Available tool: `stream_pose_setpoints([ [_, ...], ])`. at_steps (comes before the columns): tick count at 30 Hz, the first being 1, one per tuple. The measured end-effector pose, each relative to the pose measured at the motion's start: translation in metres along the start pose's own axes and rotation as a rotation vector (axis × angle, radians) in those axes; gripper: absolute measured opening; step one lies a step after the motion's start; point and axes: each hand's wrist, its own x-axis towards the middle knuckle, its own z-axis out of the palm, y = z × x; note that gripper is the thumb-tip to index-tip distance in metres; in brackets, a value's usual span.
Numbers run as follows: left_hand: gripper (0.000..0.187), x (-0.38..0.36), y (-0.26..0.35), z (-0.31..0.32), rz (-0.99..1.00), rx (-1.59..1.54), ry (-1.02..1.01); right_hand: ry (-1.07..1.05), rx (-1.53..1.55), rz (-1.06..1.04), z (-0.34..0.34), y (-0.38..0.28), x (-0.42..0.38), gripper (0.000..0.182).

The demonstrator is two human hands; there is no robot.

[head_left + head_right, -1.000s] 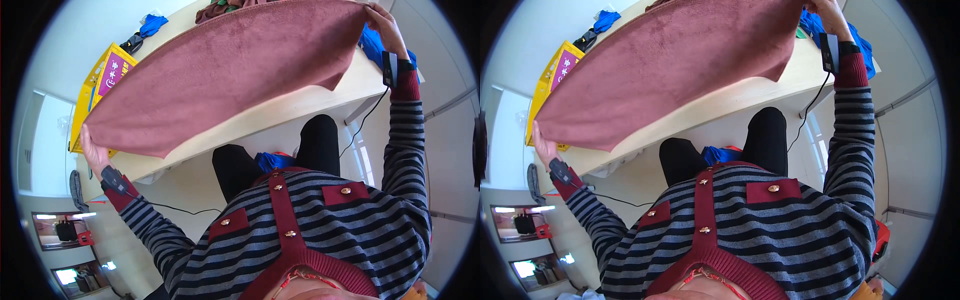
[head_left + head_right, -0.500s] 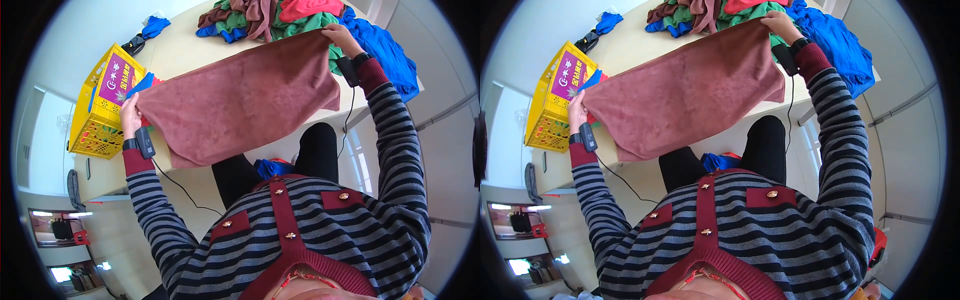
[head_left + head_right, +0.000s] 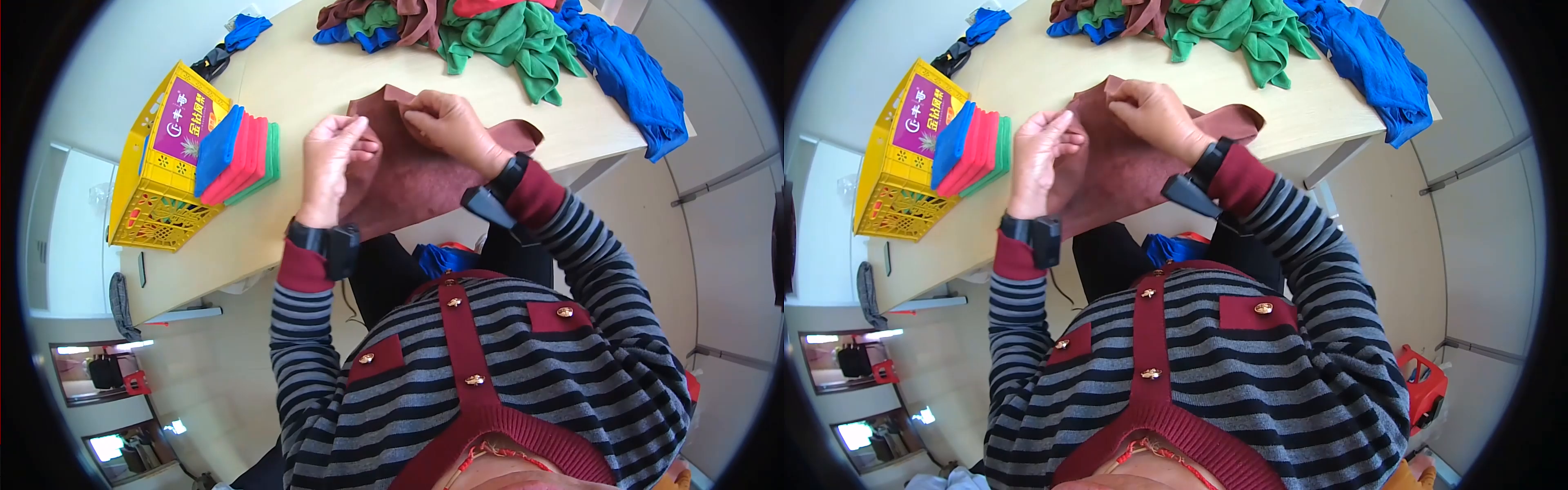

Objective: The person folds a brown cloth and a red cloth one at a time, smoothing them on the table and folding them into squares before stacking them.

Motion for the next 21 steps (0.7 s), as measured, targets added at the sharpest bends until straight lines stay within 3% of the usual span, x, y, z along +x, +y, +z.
stream_pose_setpoints([
  [2, 0.014, -0.005, -0.011, 0.023, 0.001, -0.049, -0.012, 0.170, -0.153, -0.372, 0.013, 0.004, -0.011, 0.014],
  [16, 0.013, -0.015, -0.051, 0.049, 0.085, 0.005, 0.013, 0.195, -0.479, -0.510, 0.024, 0.025, -0.030, 0.015],
  [21, 0.015, -0.023, -0.049, 0.060, 0.160, 0.121, 0.115, 0.126, -0.571, -0.484, 0.022, 0.020, -0.040, 0.021],
])
